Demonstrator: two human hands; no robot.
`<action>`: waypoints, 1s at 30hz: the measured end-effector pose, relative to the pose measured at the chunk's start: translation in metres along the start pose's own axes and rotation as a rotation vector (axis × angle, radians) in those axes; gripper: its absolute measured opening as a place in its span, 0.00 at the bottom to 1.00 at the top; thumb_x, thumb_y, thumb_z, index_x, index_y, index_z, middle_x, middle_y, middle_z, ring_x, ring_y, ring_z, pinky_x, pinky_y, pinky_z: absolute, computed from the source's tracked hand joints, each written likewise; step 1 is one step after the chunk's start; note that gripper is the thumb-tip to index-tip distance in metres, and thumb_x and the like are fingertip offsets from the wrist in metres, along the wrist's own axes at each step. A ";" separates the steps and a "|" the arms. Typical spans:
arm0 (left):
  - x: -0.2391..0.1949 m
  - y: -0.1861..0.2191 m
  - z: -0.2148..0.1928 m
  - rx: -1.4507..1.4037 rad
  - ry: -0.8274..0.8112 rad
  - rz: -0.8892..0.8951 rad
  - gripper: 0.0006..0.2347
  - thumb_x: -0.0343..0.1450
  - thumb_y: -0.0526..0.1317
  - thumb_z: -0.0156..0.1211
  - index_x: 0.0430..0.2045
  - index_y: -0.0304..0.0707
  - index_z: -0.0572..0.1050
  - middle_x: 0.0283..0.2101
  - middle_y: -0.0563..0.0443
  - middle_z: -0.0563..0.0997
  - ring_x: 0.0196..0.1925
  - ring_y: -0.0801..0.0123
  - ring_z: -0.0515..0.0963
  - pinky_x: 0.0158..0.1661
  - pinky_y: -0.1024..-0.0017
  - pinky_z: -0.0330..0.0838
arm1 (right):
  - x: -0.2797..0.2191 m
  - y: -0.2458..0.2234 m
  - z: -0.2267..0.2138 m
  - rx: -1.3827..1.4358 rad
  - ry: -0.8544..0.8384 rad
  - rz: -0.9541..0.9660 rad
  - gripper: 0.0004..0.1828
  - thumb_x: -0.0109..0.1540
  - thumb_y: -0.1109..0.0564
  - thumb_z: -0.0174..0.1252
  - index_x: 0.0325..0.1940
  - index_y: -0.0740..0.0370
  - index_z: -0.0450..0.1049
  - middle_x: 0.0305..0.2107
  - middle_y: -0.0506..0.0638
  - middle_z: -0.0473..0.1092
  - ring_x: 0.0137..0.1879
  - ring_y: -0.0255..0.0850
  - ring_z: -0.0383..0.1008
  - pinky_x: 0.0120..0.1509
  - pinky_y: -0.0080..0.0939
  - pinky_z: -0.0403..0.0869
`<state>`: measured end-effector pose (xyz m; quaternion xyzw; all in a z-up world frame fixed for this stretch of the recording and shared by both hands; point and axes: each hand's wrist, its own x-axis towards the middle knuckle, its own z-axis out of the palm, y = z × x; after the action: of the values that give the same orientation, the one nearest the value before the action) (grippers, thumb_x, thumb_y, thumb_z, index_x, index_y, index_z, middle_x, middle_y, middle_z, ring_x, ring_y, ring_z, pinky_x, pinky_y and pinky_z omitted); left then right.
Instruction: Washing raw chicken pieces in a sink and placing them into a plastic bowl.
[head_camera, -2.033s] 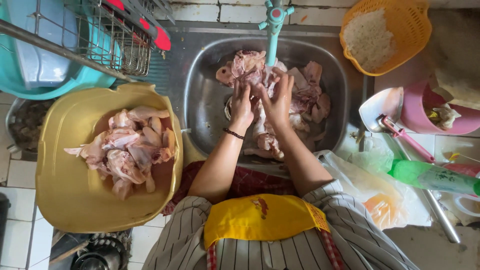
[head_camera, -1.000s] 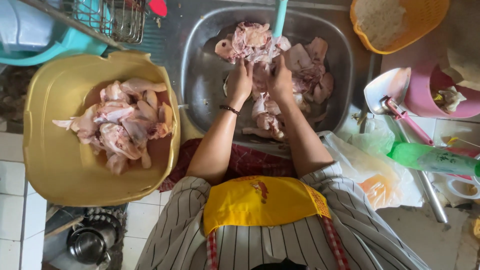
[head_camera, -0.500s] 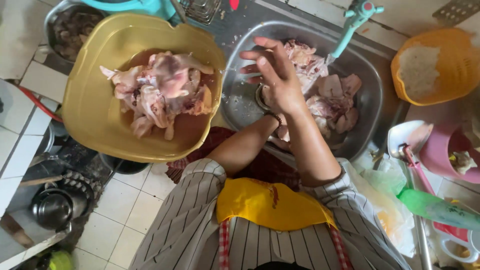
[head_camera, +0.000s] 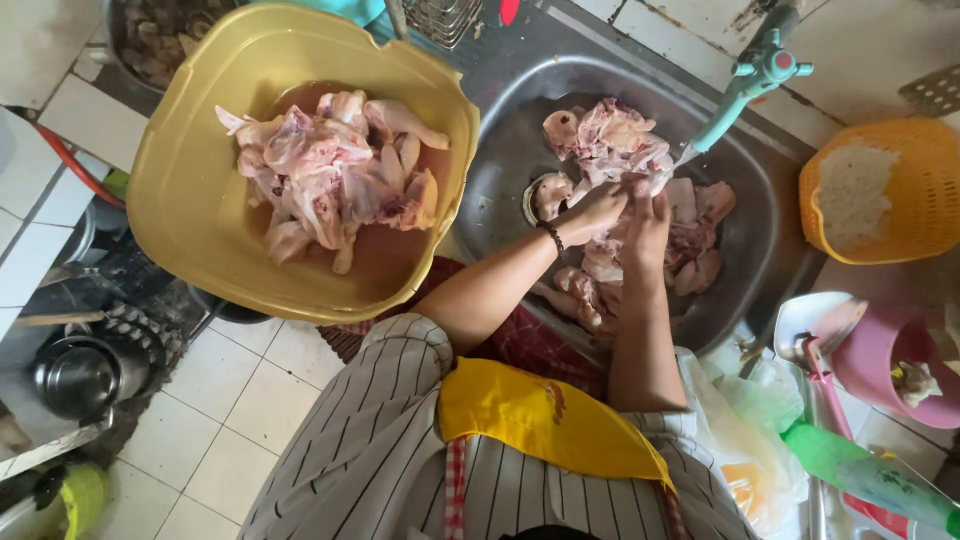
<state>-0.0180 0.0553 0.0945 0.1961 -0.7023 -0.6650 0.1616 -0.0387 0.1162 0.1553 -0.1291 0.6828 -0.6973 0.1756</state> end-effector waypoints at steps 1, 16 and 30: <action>0.000 0.006 -0.005 0.005 0.003 -0.002 0.13 0.73 0.37 0.43 0.32 0.21 0.74 0.36 0.14 0.77 0.45 0.22 0.77 0.47 0.35 0.72 | 0.010 0.019 -0.002 0.005 -0.003 0.002 0.18 0.71 0.51 0.51 0.60 0.67 0.68 0.38 0.53 0.68 0.41 0.35 0.68 0.46 0.39 0.67; 0.042 -0.084 -0.005 -0.159 -0.229 -0.537 0.33 0.74 0.60 0.44 0.62 0.27 0.67 0.58 0.22 0.74 0.47 0.42 0.85 0.40 0.54 0.82 | 0.029 0.010 -0.014 -0.243 0.267 -0.533 0.14 0.75 0.56 0.47 0.65 0.56 0.63 0.38 0.56 0.64 0.43 0.44 0.65 0.58 0.46 0.68; 0.013 0.097 -0.075 -0.416 0.105 -0.346 0.30 0.70 0.66 0.48 0.06 0.39 0.66 0.07 0.55 0.59 0.05 0.78 0.60 0.09 0.82 0.53 | 0.046 0.079 -0.049 -0.459 -0.199 -0.062 0.24 0.70 0.44 0.57 0.44 0.73 0.73 0.27 0.74 0.71 0.35 0.59 0.74 0.38 0.64 0.67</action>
<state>0.0014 -0.0124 0.1954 0.3099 -0.4972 -0.8017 0.1186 -0.0955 0.1406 0.0725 -0.2545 0.7984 -0.5129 0.1865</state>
